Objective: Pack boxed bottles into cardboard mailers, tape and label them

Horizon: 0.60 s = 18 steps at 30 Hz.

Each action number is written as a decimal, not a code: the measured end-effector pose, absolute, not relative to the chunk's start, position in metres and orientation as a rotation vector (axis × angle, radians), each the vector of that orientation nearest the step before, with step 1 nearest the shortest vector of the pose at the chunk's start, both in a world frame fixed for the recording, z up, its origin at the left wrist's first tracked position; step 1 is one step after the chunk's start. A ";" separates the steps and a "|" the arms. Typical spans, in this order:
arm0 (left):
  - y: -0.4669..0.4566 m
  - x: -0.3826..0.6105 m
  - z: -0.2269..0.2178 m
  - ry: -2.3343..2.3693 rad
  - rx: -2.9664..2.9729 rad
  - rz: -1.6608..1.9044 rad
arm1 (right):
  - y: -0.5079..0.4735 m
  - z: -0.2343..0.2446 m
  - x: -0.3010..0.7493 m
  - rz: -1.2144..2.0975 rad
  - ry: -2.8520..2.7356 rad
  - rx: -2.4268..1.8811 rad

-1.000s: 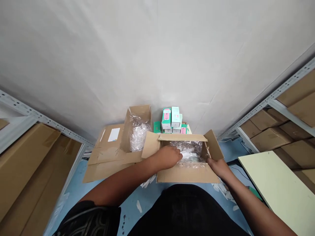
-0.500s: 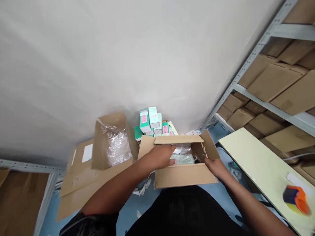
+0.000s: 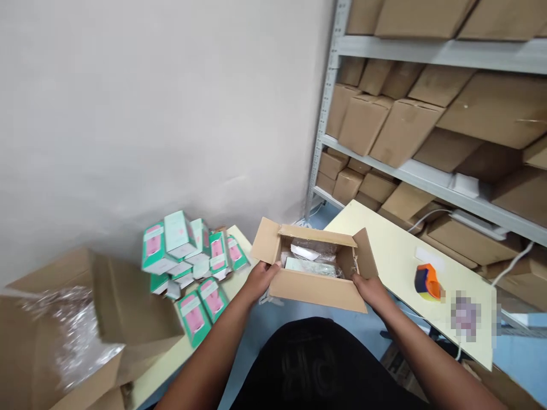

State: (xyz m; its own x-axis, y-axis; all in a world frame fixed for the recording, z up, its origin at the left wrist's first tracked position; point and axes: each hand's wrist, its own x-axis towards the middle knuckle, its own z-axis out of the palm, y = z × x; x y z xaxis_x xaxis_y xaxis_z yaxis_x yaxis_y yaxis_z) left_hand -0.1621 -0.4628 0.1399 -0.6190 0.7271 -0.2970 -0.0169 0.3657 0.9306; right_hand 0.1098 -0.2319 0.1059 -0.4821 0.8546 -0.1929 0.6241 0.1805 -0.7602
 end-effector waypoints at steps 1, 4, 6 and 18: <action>-0.439 -0.157 0.139 1.935 0.623 1.283 | -0.219 0.103 0.120 1.194 -2.157 -1.424; -0.372 -0.141 0.131 2.043 0.725 1.127 | -0.181 0.095 0.153 1.192 -2.069 -1.481; -0.330 -0.130 0.120 2.107 0.798 0.983 | -0.156 0.088 0.178 1.171 -2.021 -1.577; -0.129 -0.084 0.068 1.914 1.069 0.797 | -0.062 0.032 0.266 1.187 -1.484 -1.619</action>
State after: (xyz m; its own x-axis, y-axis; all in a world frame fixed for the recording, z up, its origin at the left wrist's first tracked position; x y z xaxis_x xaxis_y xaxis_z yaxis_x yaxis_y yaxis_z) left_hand -0.0843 -0.1289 0.0684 -0.3354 0.8827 -0.3291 0.3880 0.4477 0.8056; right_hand 0.2664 -0.0618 0.0322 -0.0423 0.9795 -0.1972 0.4076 -0.1632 -0.8984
